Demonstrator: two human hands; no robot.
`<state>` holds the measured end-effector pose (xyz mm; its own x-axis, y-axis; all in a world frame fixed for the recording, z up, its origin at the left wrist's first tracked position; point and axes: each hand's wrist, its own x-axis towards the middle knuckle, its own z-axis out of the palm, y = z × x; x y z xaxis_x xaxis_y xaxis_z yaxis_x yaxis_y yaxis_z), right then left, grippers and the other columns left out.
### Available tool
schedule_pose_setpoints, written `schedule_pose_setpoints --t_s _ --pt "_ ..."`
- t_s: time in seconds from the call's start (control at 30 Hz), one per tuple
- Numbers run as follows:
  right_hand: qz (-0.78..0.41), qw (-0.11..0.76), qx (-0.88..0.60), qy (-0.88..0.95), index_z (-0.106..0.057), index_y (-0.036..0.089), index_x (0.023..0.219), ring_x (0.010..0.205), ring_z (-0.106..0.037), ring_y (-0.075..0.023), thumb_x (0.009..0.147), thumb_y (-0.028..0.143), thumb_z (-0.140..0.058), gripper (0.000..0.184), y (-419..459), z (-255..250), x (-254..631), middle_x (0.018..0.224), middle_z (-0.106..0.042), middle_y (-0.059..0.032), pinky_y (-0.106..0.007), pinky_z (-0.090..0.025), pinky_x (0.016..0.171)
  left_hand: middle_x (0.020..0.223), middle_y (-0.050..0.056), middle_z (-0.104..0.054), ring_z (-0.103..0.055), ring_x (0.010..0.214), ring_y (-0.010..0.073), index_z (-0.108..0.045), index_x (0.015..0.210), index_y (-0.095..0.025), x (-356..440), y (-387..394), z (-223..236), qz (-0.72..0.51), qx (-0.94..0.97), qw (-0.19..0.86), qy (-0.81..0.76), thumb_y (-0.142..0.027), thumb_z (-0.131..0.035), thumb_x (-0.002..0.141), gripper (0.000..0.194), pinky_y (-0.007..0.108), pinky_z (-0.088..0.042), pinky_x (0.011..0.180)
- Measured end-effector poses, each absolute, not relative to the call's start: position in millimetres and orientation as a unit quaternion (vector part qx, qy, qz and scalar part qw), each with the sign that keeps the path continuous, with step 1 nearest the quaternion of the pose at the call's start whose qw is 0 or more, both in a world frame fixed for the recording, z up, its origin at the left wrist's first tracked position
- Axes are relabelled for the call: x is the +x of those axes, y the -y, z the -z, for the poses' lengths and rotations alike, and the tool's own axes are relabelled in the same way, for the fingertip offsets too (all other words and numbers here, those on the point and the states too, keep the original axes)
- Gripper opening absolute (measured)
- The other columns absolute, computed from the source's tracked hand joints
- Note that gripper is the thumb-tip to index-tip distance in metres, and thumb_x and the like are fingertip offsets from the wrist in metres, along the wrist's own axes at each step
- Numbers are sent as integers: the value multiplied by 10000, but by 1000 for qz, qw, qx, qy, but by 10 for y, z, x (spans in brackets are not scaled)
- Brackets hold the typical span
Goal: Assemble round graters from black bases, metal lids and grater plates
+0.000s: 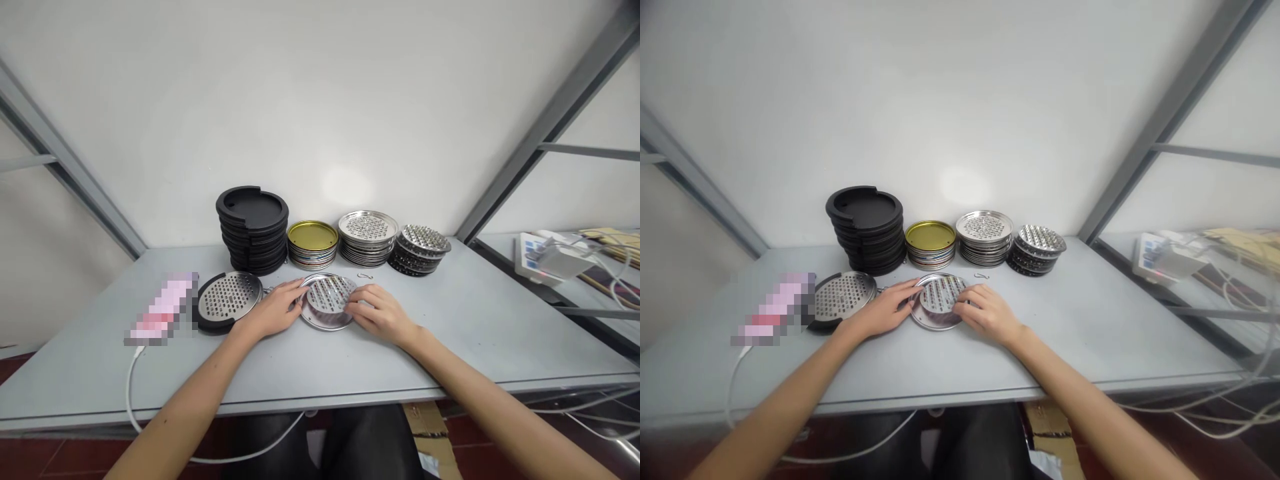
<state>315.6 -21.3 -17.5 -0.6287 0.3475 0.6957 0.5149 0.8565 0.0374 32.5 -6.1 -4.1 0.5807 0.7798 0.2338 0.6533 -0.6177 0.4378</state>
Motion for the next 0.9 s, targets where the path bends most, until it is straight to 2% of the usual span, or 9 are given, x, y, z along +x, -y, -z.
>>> schedule_pose_setpoints --t_s 0.17,0.4,0.73,0.9 --pt "117 357 -235 897 -660 225 980 906 -627 -202 890 164 -564 145 231 182 3130 902 -706 -62 -352 -531 785 1419 89 -517 -484 1307 252 -570 1316 -192 349 78 45 -219 876 128 -411 -238 -519 891 430 425 -383 1119" --pt "97 373 -229 894 -676 232 971 901 -654 -196 880 192 -601 124 262 173 3085 888 -726 -51 -362 -553 801 1180 68 -689 -617 1108 250 -673 1167 -232 375 78 -18 -234 876 102 -408 -277 -615 853 322 416 -479 999" --pt "73 391 -290 870 -682 230 899 950 -666 -224 847 156 -601 122 245 229 3094 872 -735 -58 -384 -576 792 1061 80 -711 -630 1024 249 -749 917 -200 397 103 -78 -235 878 61 -412 -310 -647 846 165 406 -507 928" --pt "-1 386 -325 863 -669 224 976 883 -680 -209 863 215 -595 135 252 228 3100 917 -729 -67 -361 -576 782 1043 78 -724 -644 1009 249 -744 900 -196 401 88 -33 -229 880 70 -410 -295 -642 844 153 412 -513 927"
